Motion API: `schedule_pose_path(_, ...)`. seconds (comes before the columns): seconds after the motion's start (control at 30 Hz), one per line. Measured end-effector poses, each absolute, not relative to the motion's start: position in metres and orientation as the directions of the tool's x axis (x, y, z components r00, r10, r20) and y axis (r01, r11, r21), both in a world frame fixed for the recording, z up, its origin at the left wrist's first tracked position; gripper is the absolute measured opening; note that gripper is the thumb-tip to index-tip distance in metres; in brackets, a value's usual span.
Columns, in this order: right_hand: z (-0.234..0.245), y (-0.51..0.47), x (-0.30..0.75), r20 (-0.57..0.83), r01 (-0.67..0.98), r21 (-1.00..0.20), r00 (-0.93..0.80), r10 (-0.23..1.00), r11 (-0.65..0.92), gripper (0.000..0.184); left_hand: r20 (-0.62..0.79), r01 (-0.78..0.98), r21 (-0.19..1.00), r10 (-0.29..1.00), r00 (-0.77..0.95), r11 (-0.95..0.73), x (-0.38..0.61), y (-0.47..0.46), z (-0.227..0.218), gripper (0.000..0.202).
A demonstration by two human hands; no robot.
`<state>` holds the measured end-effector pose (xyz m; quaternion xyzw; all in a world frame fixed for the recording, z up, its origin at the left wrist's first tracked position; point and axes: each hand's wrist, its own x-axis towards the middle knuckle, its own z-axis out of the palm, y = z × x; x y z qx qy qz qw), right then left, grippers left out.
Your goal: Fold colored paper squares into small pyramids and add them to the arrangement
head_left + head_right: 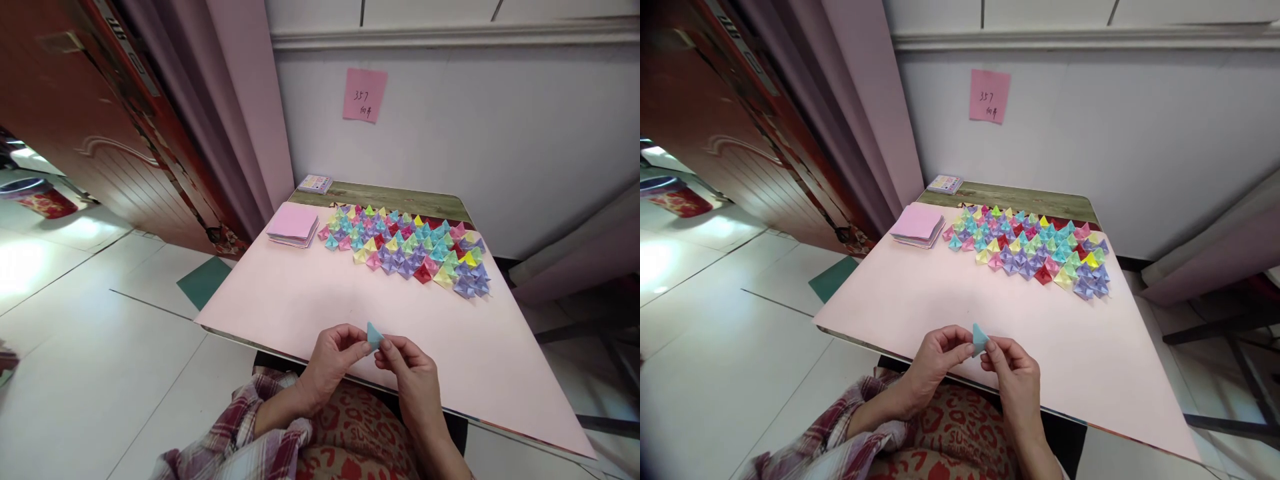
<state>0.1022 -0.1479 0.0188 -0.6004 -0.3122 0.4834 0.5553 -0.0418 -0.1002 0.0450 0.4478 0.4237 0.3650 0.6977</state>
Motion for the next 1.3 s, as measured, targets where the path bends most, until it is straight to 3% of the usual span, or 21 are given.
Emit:
schedule_pose_path(0.1, 0.022, -0.150, 0.099, -0.104, 0.021, -0.993, 0.371, 0.923, -0.120, 0.028, -0.356, -0.164, 0.871, 0.826, 0.437, 0.462, -0.042, -0.099, 0.041, 0.025)
schedule_pose_path(0.2, 0.023, -0.151, 0.098, -0.036, 0.055, -0.997, 0.344, 0.938, -0.058, 0.025, -0.414, -0.222, 0.794, 0.771, 0.483, 0.566, -0.043, -0.098, 0.037, 0.031)
schedule_pose_path(0.43, 0.017, -0.147, 0.105, -0.275, -0.288, -0.934, 0.199, 0.941, -0.212, 0.030, -0.405, -0.151, 0.790, 0.691, 0.599, 0.594, -0.049, -0.096, 0.044, 0.031)
schedule_pose_path(0.57, 0.022, -0.146, 0.110, -0.307, -0.302, -0.913, 0.073, 0.949, -0.273, 0.028, -0.418, -0.094, 0.813, 0.689, 0.592, 0.574, -0.051, -0.096, 0.046, 0.033)
schedule_pose_path(0.7, 0.024, -0.146, 0.114, -0.302, -0.265, -0.923, 0.054, 0.952, -0.278, 0.027, -0.405, -0.105, 0.840, 0.745, 0.531, 0.532, -0.049, -0.097, 0.045, 0.033)
schedule_pose_path(0.97, 0.015, -0.148, 0.102, -0.207, -0.191, -0.967, 0.210, 0.956, -0.167, 0.028, -0.341, -0.197, 0.870, 0.840, 0.423, 0.452, -0.042, -0.102, 0.043, 0.041)
schedule_pose_path(1.3, 0.010, -0.153, 0.097, -0.093, -0.081, -0.995, 0.407, 0.909, -0.066, 0.031, -0.436, -0.140, 0.821, 0.766, 0.473, 0.554, -0.038, -0.105, 0.039, 0.033)
